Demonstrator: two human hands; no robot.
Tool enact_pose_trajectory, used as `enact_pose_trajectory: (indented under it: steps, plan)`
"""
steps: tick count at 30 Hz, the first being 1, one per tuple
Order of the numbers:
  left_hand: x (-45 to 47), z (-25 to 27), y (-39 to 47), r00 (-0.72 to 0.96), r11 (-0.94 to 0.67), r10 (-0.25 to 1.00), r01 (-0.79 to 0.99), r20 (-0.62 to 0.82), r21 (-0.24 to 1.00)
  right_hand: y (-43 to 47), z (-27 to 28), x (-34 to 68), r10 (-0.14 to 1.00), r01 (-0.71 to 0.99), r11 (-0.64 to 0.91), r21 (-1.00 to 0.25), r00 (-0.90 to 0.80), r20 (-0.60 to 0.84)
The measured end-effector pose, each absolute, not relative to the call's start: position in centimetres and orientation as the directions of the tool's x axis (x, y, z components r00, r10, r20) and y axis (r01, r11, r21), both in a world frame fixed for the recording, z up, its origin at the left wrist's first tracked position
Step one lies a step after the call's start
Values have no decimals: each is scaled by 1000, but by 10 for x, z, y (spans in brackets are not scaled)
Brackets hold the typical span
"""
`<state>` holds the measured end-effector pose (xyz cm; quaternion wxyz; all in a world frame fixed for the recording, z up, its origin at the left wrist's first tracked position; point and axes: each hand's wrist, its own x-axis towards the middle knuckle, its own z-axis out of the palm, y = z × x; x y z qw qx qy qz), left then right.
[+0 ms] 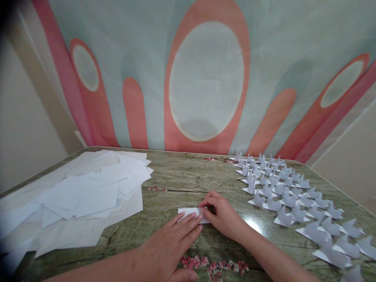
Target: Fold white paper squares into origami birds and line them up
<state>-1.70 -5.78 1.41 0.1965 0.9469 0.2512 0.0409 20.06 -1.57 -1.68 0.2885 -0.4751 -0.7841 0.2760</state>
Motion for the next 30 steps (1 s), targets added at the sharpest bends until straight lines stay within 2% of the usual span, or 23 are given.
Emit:
enact_pose_trajectory:
  steps: [30]
  plan:
    - [-15,12,-59,853,-774,520,493,-45,398,-19,-19,200,916,563,374,-737,-350,198]
